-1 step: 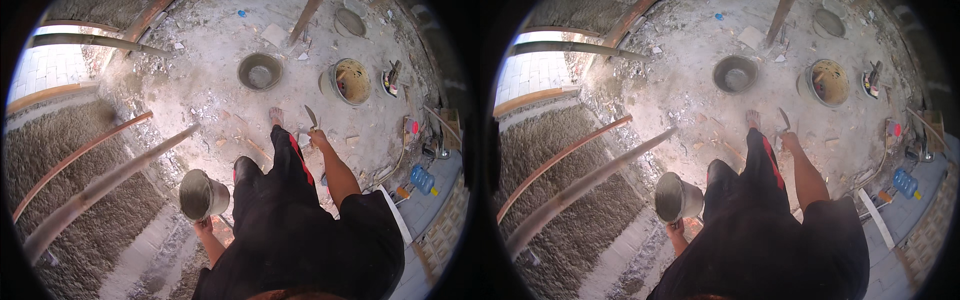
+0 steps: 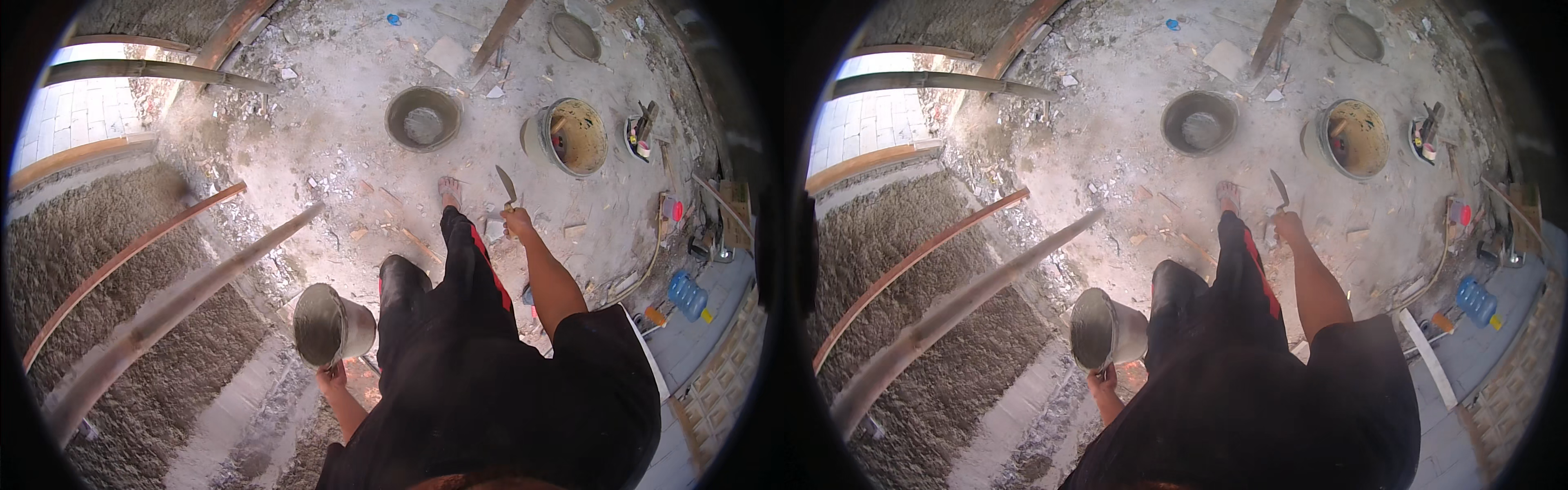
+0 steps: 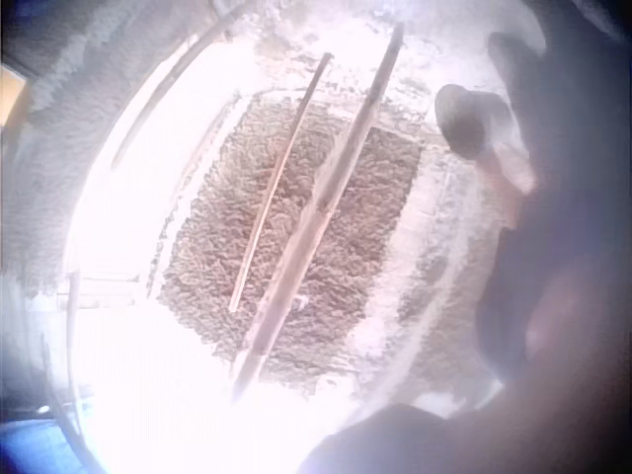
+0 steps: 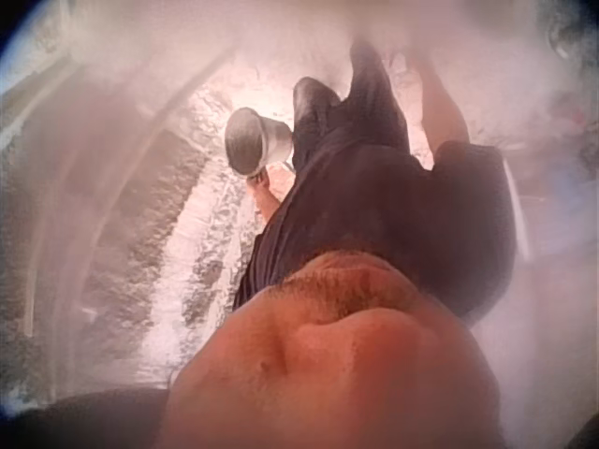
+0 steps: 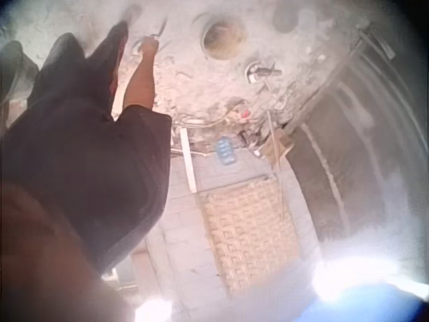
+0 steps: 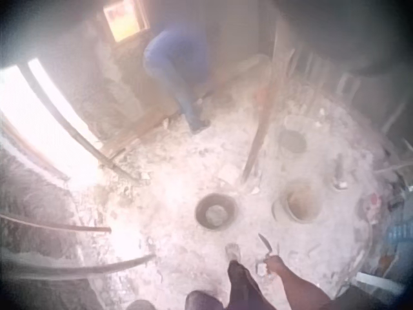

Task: The person applies mortar to a wall with a trowel, then walks to a mixing area and mixes more mortar with a hoe.

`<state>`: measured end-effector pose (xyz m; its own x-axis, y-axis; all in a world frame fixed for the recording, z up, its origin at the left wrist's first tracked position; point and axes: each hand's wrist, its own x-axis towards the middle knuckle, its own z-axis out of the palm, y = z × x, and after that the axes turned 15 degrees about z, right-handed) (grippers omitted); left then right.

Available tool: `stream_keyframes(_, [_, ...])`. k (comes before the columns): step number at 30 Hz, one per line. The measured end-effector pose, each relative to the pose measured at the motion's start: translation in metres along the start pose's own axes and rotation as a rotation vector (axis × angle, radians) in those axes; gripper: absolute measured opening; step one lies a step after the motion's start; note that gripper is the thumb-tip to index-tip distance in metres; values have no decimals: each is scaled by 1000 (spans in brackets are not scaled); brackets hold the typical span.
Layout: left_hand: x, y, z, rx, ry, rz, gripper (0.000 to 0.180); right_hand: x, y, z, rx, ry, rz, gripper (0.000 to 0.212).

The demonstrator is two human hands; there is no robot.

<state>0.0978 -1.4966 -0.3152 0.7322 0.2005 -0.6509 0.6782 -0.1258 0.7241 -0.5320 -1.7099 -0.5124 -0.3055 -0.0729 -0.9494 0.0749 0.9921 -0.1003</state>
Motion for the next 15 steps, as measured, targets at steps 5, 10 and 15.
stream_keyframes(5, [-18,18,-47,171,263,-31,32,79,-96,6,-131,134,-27,31])
stream_keyframes(10, [-14,31,-71,486,-87,173,36,183,-169,12,-144,98,71,36])
stream_keyframes(15, [-26,15,-21,623,12,139,34,253,-204,22,39,19,3,48])
